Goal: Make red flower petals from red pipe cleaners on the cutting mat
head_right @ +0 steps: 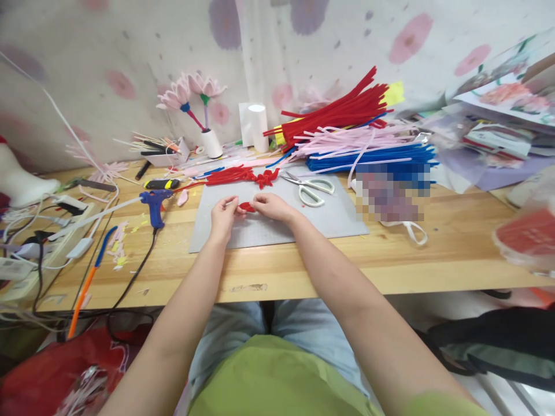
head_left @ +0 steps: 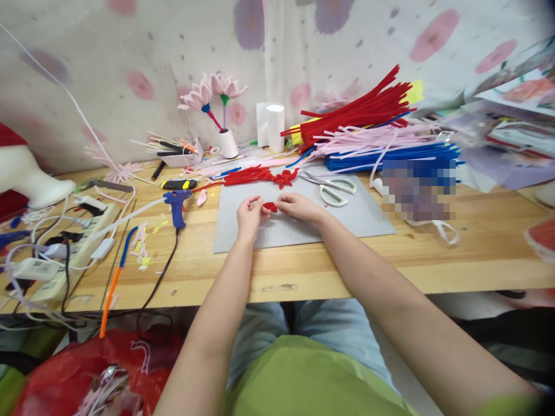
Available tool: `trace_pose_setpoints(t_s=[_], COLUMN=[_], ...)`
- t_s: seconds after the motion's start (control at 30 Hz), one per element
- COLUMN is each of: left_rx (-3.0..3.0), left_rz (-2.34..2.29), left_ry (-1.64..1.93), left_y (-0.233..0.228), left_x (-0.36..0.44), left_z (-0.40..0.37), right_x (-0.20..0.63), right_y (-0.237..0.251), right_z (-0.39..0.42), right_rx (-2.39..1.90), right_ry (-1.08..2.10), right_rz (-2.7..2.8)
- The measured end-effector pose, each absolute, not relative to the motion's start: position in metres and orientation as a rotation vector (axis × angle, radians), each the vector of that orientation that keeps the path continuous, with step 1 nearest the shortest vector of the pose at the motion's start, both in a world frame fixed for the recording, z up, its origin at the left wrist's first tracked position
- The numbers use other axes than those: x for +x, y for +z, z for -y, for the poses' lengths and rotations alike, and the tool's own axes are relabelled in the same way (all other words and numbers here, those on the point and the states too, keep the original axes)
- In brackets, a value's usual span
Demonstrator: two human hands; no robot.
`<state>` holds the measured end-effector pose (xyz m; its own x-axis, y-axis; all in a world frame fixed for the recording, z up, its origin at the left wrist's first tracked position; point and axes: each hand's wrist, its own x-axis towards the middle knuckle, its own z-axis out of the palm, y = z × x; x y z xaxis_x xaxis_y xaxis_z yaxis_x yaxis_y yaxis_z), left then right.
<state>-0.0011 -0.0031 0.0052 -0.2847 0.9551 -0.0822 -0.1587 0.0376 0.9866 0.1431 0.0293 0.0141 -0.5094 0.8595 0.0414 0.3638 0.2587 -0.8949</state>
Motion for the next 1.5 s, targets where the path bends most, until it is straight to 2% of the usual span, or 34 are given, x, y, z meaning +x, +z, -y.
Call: trace_pose_setpoints(t_s=[0.1,0.23,0.37,0.57,0.8,0.97,1.13,1.3,1.5], left_rx=[0.788,0.774,0.743,0.721,0.664,0.629,0.883,1.032,0.841], left_rz=[-1.349,-1.361,-1.287,-1.337,-1.300,-1.219,-1.122,-1.068,-1.132], left_ry=[1.550,1.430,1.411,1.463,1.394,1.403,1.344,1.153,1.036], left_y=[0.007,0.008,0.010,0.011,0.015,0.018,0.019,0.016,0.017], left_x=[0.000,0.002,0.006,0.006,0.003,-0.001,-0.003,0.000,-0.008], left_z=[0.002,0.003,0.004,0.002,0.001,0.002,0.008,0.012,0.007], right_x=[0.136,0.130,0.127,0.122,0.119,0.125,0.139,0.141,0.136], right_y=[0.012,0.008,0.005,0.011,0.010,0.012,0.013,0.009,0.010], right_z=[-0.027,-0.026,-0.025,-0.020,-0.016,-0.022,-0.031,-0.030,-0.031], right_rx=[-1.096,-1.030,-0.925,-0.968,-0.760,-0.871,-1.043,-0.935,-0.965], right_ry=[1.263,1.422,1.562,1.442,1.385,1.353,1.416,1.731,1.629], right_rz=[1.829,1.554,1.601,1.743,1.722,1.787,1.497,1.514,1.264])
